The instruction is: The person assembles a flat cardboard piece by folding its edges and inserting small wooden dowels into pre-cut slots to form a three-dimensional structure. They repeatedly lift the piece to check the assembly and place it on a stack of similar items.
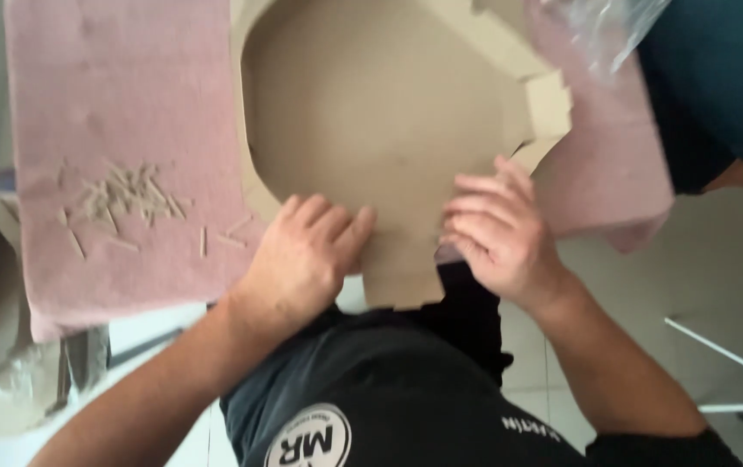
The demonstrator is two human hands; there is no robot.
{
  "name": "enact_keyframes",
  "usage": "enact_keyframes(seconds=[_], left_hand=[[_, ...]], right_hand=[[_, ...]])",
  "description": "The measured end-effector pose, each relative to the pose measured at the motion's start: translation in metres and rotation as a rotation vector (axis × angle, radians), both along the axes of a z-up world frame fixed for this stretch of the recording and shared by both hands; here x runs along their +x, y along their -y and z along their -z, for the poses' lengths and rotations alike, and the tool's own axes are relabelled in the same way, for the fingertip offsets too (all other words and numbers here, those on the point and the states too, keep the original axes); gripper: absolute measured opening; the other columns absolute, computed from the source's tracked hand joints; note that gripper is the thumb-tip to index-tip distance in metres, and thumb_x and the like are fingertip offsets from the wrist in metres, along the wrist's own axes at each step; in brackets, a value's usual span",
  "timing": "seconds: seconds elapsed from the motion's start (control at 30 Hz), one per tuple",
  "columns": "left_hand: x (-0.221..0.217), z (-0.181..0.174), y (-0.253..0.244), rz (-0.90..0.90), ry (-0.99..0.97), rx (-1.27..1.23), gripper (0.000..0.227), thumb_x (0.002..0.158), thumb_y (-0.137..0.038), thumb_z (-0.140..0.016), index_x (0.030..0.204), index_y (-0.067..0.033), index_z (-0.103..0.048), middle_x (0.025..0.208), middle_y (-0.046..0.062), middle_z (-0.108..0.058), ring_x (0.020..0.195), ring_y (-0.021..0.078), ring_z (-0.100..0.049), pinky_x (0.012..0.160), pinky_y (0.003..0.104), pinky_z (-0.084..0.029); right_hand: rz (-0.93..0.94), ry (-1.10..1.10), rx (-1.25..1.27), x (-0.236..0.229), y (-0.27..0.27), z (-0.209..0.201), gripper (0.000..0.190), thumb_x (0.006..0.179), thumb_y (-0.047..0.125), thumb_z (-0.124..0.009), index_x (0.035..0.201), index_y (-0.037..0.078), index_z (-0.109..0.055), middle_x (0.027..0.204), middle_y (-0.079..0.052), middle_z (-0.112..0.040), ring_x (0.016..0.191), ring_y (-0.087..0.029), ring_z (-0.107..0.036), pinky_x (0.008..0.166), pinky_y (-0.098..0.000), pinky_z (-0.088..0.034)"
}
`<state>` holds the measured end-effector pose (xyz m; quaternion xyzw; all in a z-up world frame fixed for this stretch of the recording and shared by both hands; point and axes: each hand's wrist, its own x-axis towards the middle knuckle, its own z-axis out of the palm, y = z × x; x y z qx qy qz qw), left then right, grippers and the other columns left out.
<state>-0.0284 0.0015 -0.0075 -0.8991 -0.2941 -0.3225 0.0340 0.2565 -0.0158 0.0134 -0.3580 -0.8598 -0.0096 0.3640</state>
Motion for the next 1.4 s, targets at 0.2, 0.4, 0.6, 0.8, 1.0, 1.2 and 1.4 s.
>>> enact_keyframes(seconds=[0.2, 0.4, 0.6, 0.8, 1.0, 1.2, 1.4], left_hand=[[-0.004, -0.001, -0.002, 0.124, 0.202, -0.014, 0.032, 0.109, -0.021, -0.041, 0.100, -0.0068, -0.068, 0.081, 0.008, -0.062, 0.077, 0.0297, -0.063, 0.093, 0.049, -0.049], [-0.005, -0.029, 0.019, 0.133, 0.174, -0.131, 0.032, 0.089, -0.029, -0.062, 0.105, -0.0009, -0.061, 0.107, 0.019, -0.063, 0.119, 0.0421, -0.061, 0.114, 0.074, -0.020], [0.025, -0.011, 0.008, 0.008, 0.416, -0.098, 0.019, 0.093, -0.022, -0.073, 0.081, -0.0087, -0.066, 0.078, 0.006, -0.065, 0.084, 0.0302, -0.070, 0.104, 0.060, -0.044], [0.027, -0.013, 0.009, -0.107, 0.372, 0.009, 0.023, 0.094, -0.024, -0.077, 0.108, -0.0064, -0.072, 0.097, 0.009, -0.068, 0.096, 0.0342, -0.066, 0.099, 0.063, -0.044], [0.027, 0.008, 0.005, -0.060, 0.125, 0.104, 0.016, 0.104, -0.016, -0.053, 0.103, -0.0113, -0.068, 0.108, 0.007, -0.065, 0.112, 0.0340, -0.057, 0.101, 0.065, -0.034], [0.039, -0.021, -0.010, -0.033, 0.023, -0.231, 0.013, 0.091, -0.012, -0.054, 0.089, -0.0128, -0.067, 0.081, 0.002, -0.062, 0.088, 0.0278, -0.058, 0.085, 0.048, -0.035], [0.041, -0.035, -0.021, -0.057, -0.284, -0.471, 0.012, 0.088, -0.011, -0.063, 0.080, -0.0120, -0.073, 0.077, 0.003, -0.066, 0.083, 0.0275, -0.058, 0.082, 0.045, -0.031]], right_hand=[[0.082, 0.020, -0.005, -0.007, -0.002, 0.001, 0.015, 0.095, 0.025, -0.075, 0.087, 0.013, -0.074, 0.114, -0.008, -0.075, 0.127, -0.038, -0.063, 0.122, -0.0642, -0.018], [0.135, 0.000, 0.007, -0.010, 0.004, 0.009, 0.016, 0.096, 0.030, -0.074, 0.087, 0.016, -0.073, 0.123, -0.006, -0.073, 0.138, -0.039, -0.052, 0.123, -0.0645, -0.007], [0.148, 0.075, 0.050, -0.012, 0.004, 0.004, 0.011, 0.094, 0.018, -0.074, 0.084, 0.014, -0.071, 0.128, -0.008, -0.072, 0.140, -0.042, -0.050, 0.123, -0.0673, -0.007], [0.113, 0.105, 0.066, -0.008, 0.005, 0.002, 0.008, 0.093, 0.017, -0.074, 0.096, 0.016, -0.067, 0.134, -0.011, -0.066, 0.142, -0.043, -0.045, 0.121, -0.0695, -0.009], [0.110, 0.065, 0.097, -0.016, 0.001, -0.009, 0.011, 0.096, 0.021, -0.074, 0.089, 0.015, -0.069, 0.126, -0.010, -0.071, 0.138, -0.042, -0.052, 0.120, -0.0699, -0.011], [0.146, 0.156, 0.075, -0.027, -0.010, -0.027, 0.018, 0.094, 0.023, -0.076, 0.083, 0.012, -0.067, 0.121, -0.009, -0.070, 0.137, -0.040, -0.051, 0.116, -0.0733, -0.017], [0.121, 0.163, 0.029, -0.025, -0.012, -0.025, 0.020, 0.090, 0.019, -0.081, 0.081, 0.009, -0.066, 0.118, -0.010, -0.066, 0.137, -0.040, -0.050, 0.114, -0.0742, -0.017]])
